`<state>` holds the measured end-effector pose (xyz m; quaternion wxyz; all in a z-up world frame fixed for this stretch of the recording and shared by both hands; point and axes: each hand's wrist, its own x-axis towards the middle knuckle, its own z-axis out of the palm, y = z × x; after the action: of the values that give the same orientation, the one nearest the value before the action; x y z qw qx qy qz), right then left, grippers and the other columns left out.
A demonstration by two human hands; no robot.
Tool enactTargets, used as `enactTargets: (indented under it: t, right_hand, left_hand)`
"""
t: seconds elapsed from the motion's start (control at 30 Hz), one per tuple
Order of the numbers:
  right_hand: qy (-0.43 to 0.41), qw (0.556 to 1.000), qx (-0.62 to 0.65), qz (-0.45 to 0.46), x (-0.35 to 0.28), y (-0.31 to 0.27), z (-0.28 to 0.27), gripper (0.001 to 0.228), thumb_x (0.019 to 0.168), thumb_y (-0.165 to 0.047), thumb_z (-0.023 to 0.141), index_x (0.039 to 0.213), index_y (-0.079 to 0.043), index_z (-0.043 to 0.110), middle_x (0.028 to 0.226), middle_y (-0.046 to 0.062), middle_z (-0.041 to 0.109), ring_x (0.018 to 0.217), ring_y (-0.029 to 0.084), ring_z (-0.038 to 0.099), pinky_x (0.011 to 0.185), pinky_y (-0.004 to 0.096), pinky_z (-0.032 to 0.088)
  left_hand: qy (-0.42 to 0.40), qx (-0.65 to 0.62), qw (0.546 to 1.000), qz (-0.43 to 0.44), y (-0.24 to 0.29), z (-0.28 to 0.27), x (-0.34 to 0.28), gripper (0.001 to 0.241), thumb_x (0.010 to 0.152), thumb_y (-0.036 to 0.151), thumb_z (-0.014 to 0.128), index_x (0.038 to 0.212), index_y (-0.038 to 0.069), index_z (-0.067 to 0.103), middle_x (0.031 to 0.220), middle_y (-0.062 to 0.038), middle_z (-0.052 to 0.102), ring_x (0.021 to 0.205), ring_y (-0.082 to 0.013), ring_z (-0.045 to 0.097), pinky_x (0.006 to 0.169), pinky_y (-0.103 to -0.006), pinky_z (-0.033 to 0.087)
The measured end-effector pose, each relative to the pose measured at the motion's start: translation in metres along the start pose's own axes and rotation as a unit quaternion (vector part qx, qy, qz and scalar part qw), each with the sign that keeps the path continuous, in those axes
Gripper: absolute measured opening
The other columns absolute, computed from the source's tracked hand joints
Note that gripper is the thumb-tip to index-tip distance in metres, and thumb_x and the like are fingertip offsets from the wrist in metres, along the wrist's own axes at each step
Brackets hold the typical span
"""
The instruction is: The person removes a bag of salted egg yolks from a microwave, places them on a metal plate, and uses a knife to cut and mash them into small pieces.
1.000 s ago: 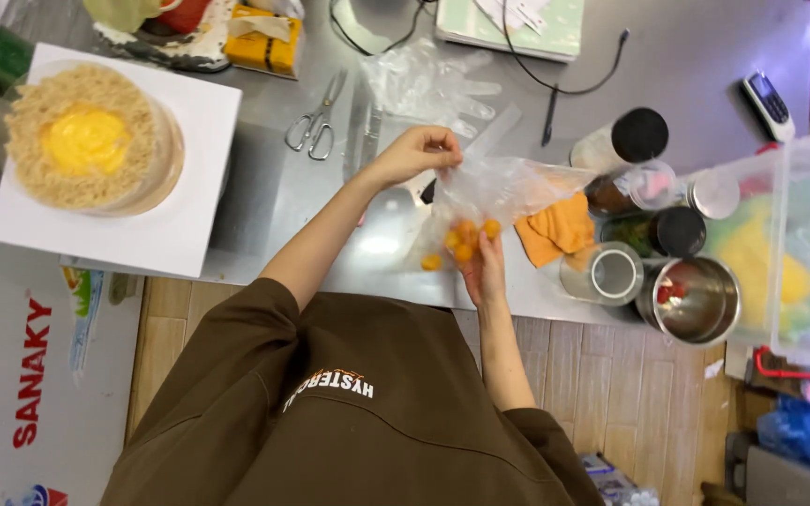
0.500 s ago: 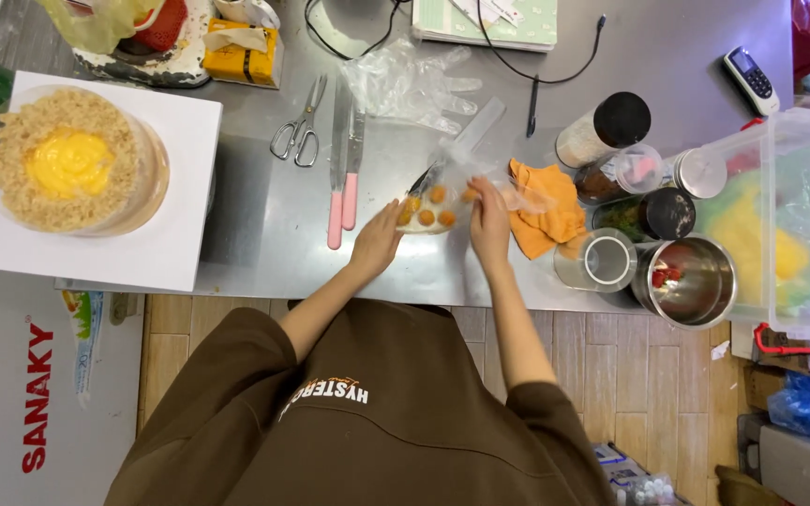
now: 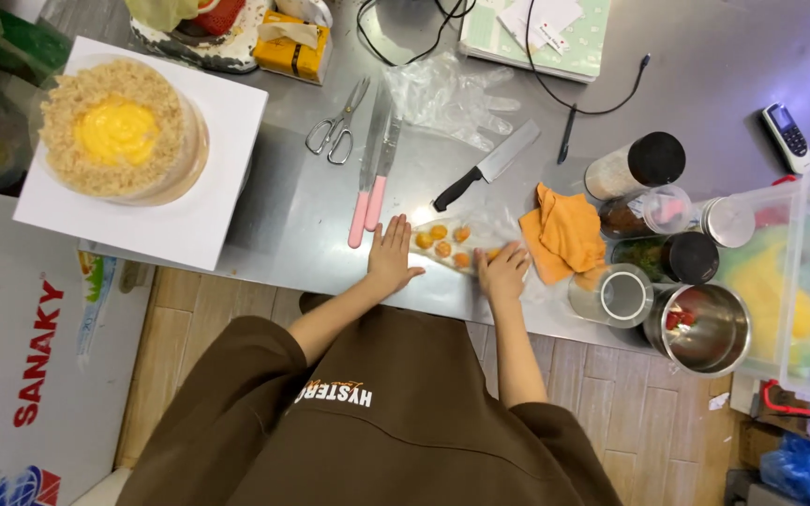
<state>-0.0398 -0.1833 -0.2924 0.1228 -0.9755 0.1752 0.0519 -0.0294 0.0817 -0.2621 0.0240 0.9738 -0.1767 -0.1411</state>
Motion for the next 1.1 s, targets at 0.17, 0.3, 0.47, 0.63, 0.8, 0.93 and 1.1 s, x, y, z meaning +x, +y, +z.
enactTargets:
  t: [0.17,0.3,0.47,0.63,0.8,0.93,1.1]
  right_hand:
    - [0.034,0.999,0.026,0.01,-0.002,0.023,-0.052,0.056,0.092,-0.054,0.066,0.12,-0.005,0.068,0.105,0.019,0.074,0.098,0.039,0.07,0.083,0.051,0.055]
    - [-0.031,0.979,0.2,-0.034,0.03,0.016,-0.06,0.046,0.09,-0.041,0.079,0.099,0.002,0.068,0.086,0.017,0.069,0.08,0.032,0.068,0.072,0.042,0.054]
    - [-0.152,0.887,0.435,-0.017,0.019,-0.024,-0.105,0.026,0.097,-0.026,0.067,0.1,-0.004,0.054,0.076,0.01,0.066,0.061,0.021,0.064,0.056,0.037,0.051]
    - [-0.049,0.945,0.321,-0.042,0.014,-0.037,-0.132,0.02,0.103,-0.017,0.065,0.103,-0.005,0.05,0.076,0.014,0.067,0.059,0.024,0.062,0.057,0.039,0.048]
    - [0.203,0.944,0.169,-0.197,0.012,-0.02,-0.105,0.017,0.094,-0.003,0.068,0.109,-0.003,0.06,0.107,0.019,0.068,0.099,0.038,0.064,0.086,0.048,0.052]
    - [0.186,0.906,0.128,-0.359,-0.01,-0.039,-0.047,0.038,0.098,-0.004,0.065,0.136,-0.003,0.06,0.141,0.018,0.061,0.133,0.037,0.058,0.113,0.049,0.047]
    - [0.066,0.952,0.091,-0.283,-0.036,-0.054,-0.005,0.073,0.097,-0.036,0.062,0.154,0.001,0.036,0.16,0.019,0.037,0.15,0.036,0.029,0.119,0.059,0.018]
  left_hand:
    - [0.029,-0.154,0.987,0.041,-0.007,-0.019,0.044,0.059,0.094,0.049,0.064,0.128,0.002,0.06,0.13,-0.018,0.062,0.128,-0.0335,0.054,0.106,-0.0516,0.041]
    - [0.07,-0.298,0.932,0.195,-0.01,-0.019,0.082,0.034,0.087,0.031,0.072,0.11,0.007,0.068,0.104,-0.016,0.07,0.102,-0.0357,0.065,0.086,-0.0439,0.053]
    - [-0.019,-0.406,0.904,0.13,-0.02,-0.03,0.076,0.026,0.095,0.033,0.064,0.1,0.007,0.064,0.093,-0.014,0.072,0.087,-0.0331,0.069,0.076,-0.0436,0.053]
    - [0.025,-0.264,0.963,0.038,-0.034,-0.035,0.059,0.038,0.099,0.046,0.066,0.097,0.008,0.062,0.087,-0.015,0.071,0.083,-0.035,0.068,0.073,-0.0489,0.05]
    - [0.2,-0.232,0.948,0.086,-0.04,-0.02,0.047,0.024,0.097,0.028,0.066,0.111,0.01,0.062,0.106,-0.01,0.069,0.101,-0.0303,0.067,0.082,-0.0456,0.052]
    - [0.243,-0.236,0.915,0.22,-0.019,-0.012,0.039,0.042,0.093,0.021,0.065,0.132,0.006,0.058,0.136,-0.01,0.061,0.129,-0.0311,0.057,0.104,-0.046,0.047]
    - [0.227,-0.157,0.908,0.315,-0.007,0.004,0.031,0.061,0.099,0.032,0.064,0.151,0.008,0.047,0.16,-0.015,0.043,0.15,-0.0315,0.037,0.122,-0.0473,0.03]
